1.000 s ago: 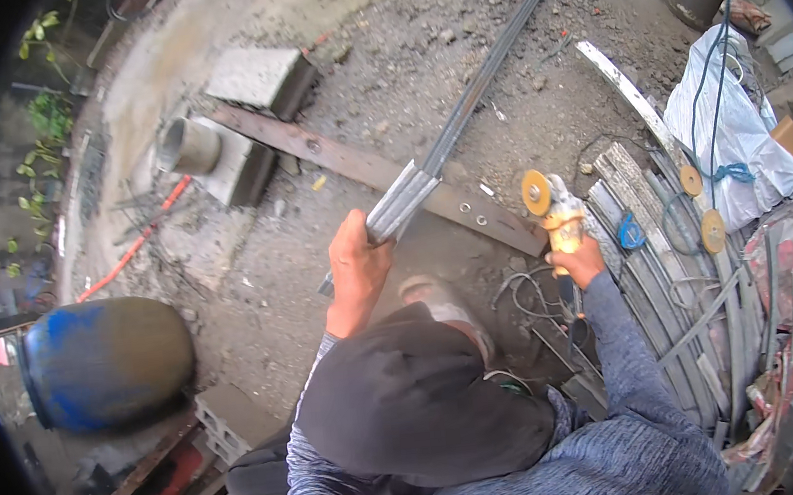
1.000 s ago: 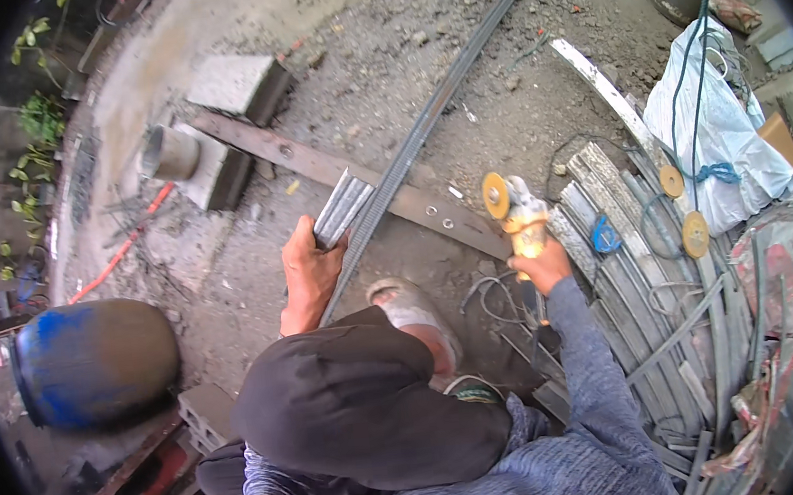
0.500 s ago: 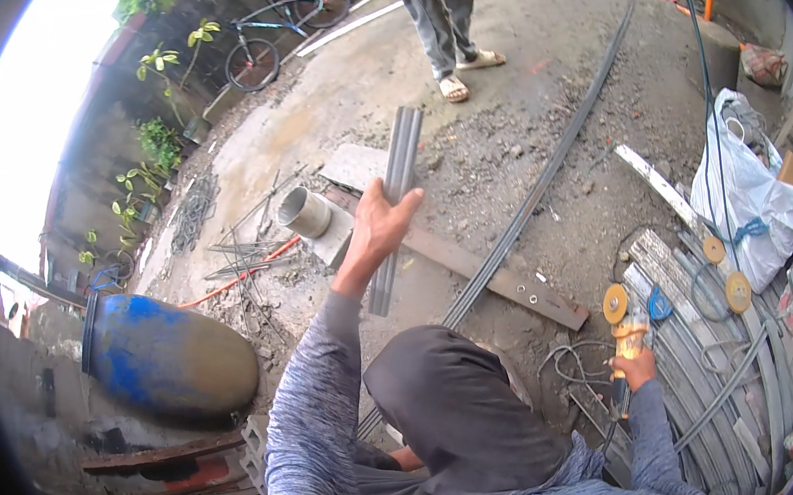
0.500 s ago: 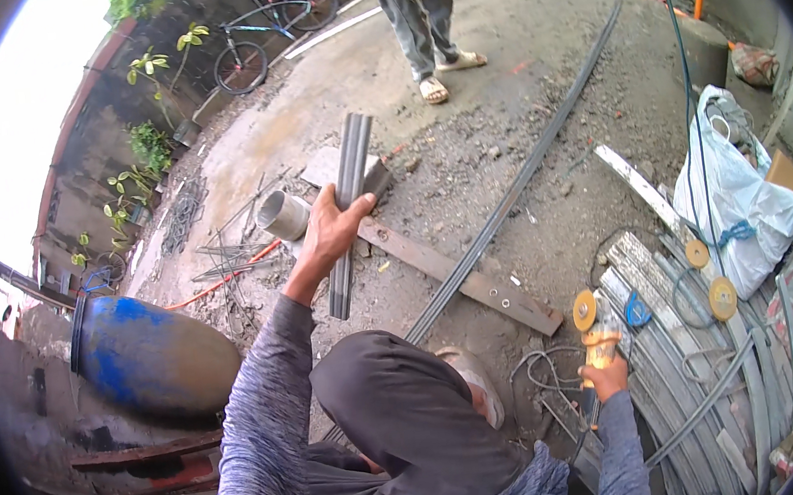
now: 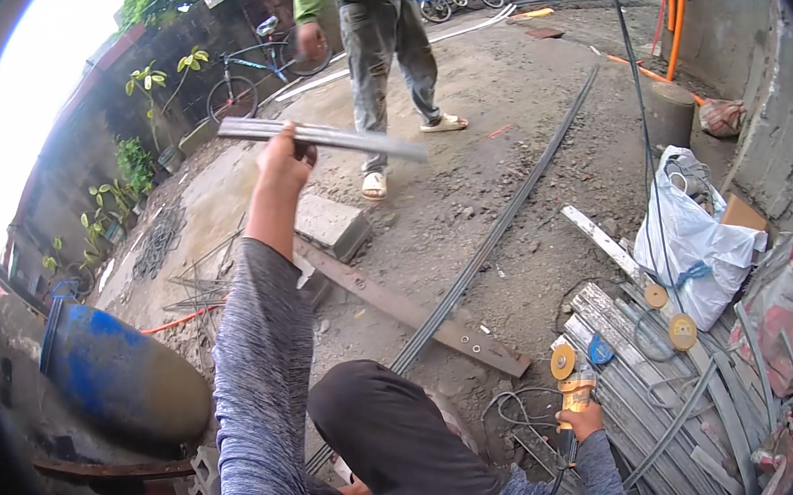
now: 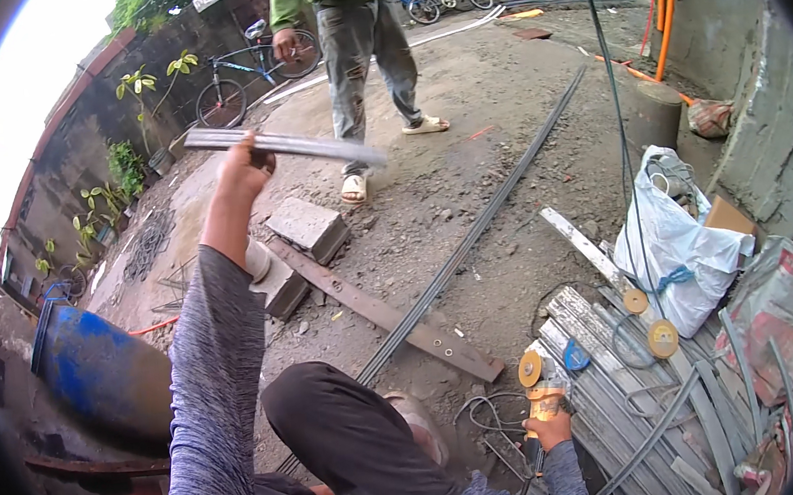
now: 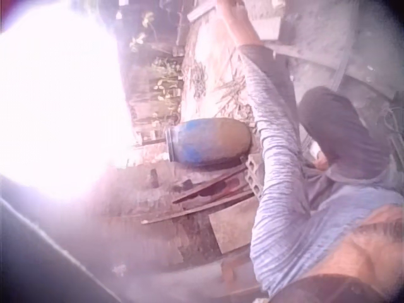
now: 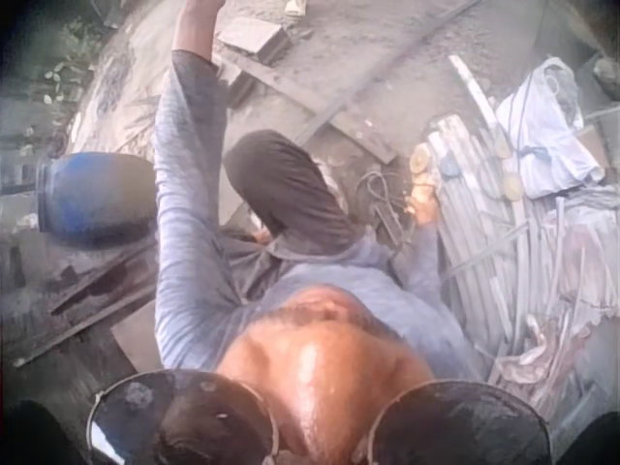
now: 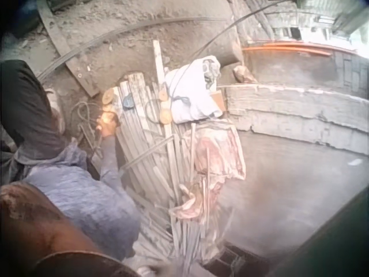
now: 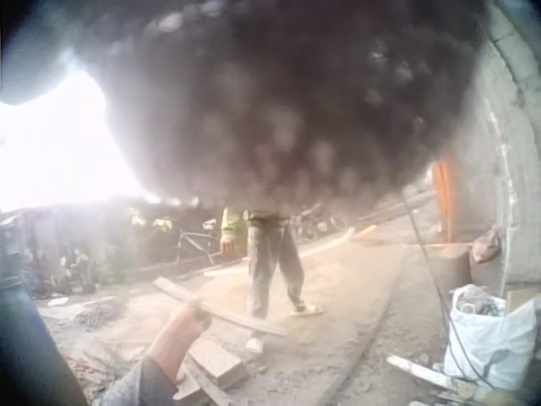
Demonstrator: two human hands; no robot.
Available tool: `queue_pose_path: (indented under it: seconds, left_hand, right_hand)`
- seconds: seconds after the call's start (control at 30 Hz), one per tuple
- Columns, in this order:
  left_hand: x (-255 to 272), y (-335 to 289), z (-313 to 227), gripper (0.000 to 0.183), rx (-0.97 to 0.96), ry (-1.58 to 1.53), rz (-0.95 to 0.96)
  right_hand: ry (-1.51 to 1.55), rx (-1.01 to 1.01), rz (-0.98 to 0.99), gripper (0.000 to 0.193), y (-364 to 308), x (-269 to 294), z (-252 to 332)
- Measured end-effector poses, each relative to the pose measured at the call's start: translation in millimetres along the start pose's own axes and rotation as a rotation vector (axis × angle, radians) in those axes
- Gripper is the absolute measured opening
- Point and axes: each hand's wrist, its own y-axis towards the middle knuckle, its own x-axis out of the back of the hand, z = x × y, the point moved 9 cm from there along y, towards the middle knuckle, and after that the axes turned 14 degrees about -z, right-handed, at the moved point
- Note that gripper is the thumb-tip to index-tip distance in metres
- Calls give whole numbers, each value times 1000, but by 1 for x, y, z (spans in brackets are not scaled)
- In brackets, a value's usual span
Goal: The person cuts metal studs using an angle grinder, hands a cut piece to another worker, and bends rebar rods by hand using a bending setup.
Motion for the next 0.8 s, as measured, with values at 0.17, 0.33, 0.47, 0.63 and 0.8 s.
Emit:
queue_pose_path:
  seconds: [0.17,0.33,0.47,0.63,0.8]
  left_hand:
    - [6,42,-28,23,98,-444,0]
    - [41,64,-44,22,24,-676,-101]
    - [82,94,-69,31,-2,-694,-126]
    - [99,105,-72,30,-482,436,-170]
    - [119,106,-57,49,-15,-631,-158]
  right_hand:
    - [-15,9,-6,36,1,15,-3]
    - [-23,-31,-19,36,-5,28,-7]
    - [-55,-60,-5,33,-12,25,-3]
    - [-148,-100,-48,24,-9,33,-13]
    - [-151,-70,10,22,-4,7,-4]
